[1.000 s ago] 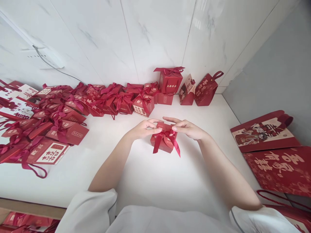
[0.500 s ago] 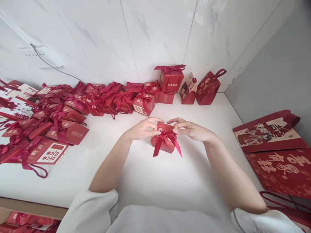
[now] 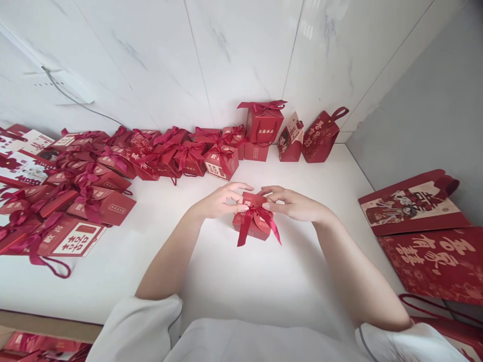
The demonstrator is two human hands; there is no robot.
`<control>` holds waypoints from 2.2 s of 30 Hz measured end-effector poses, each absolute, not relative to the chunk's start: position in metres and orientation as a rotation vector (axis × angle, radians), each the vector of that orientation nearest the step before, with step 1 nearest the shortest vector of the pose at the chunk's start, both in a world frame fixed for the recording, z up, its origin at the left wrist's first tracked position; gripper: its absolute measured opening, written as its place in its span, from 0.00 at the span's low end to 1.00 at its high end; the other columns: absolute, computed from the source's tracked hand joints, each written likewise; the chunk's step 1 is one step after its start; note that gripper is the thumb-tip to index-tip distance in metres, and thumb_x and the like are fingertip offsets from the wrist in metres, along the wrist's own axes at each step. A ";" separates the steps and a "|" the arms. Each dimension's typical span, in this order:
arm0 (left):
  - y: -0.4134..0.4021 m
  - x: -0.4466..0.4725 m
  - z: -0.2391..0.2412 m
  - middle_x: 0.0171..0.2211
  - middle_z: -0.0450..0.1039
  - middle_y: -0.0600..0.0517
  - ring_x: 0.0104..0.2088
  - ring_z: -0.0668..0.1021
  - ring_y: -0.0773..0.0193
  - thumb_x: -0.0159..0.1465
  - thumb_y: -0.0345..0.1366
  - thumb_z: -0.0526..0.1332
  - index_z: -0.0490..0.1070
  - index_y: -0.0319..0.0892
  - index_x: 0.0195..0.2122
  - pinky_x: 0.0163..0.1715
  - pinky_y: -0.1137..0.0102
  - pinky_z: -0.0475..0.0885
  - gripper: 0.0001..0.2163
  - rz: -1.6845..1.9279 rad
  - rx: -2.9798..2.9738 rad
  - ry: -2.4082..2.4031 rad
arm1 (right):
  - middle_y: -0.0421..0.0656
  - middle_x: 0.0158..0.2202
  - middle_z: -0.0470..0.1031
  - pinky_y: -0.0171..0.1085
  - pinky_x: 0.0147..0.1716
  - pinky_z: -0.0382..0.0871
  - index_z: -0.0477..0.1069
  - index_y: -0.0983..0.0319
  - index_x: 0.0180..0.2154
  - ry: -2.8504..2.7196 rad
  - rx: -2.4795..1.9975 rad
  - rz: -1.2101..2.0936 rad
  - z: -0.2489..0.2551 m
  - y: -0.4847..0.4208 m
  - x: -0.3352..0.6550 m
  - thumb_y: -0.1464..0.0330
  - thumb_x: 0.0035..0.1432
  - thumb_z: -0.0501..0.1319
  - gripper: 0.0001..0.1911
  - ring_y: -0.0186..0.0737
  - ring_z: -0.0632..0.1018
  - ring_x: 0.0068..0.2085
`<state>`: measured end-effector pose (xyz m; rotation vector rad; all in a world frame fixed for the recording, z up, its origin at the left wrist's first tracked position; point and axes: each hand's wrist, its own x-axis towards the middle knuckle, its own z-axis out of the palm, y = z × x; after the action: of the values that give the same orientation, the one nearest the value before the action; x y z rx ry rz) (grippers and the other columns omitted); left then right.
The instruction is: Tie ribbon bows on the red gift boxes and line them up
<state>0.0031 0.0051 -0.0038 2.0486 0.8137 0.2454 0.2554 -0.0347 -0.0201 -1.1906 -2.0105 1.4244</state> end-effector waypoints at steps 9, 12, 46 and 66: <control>0.012 0.001 -0.016 0.63 0.58 0.51 0.62 0.64 0.53 0.61 0.47 0.60 0.76 0.42 0.28 0.60 0.60 0.60 0.14 0.307 1.964 0.728 | 0.42 0.58 0.60 0.44 0.59 0.58 0.74 0.59 0.29 -1.905 -0.859 1.528 -0.040 -0.021 0.269 0.54 0.60 0.60 0.16 0.46 0.62 0.61; 0.013 0.001 -0.018 0.63 0.59 0.50 0.62 0.63 0.52 0.60 0.47 0.60 0.77 0.42 0.28 0.61 0.59 0.58 0.14 0.307 1.977 0.727 | 0.44 0.58 0.60 0.44 0.58 0.59 0.75 0.60 0.29 -1.900 -0.821 1.558 -0.044 -0.020 0.269 0.55 0.60 0.60 0.16 0.46 0.62 0.61; 0.013 -0.001 -0.016 0.53 0.69 0.48 0.51 0.72 0.56 0.62 0.48 0.57 0.75 0.41 0.30 0.55 0.61 0.64 0.16 0.362 1.871 0.812 | 0.43 0.63 0.56 0.60 0.64 0.44 0.73 0.57 0.36 -2.296 -0.914 0.493 -0.013 -0.055 0.216 0.72 0.59 0.58 0.06 0.52 0.52 0.67; 0.004 0.003 -0.011 0.52 0.70 0.48 0.50 0.73 0.54 0.51 0.50 0.66 0.73 0.42 0.28 0.52 0.59 0.67 0.15 0.337 1.973 0.993 | 0.45 0.54 0.66 0.54 0.55 0.61 0.73 0.56 0.33 -2.403 -0.922 0.754 0.008 -0.058 0.252 0.74 0.56 0.59 0.07 0.52 0.64 0.60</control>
<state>0.0032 0.0036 -0.0105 1.9732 0.9933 0.3375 0.2517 -0.0583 0.0075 -0.9221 -2.4026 0.7537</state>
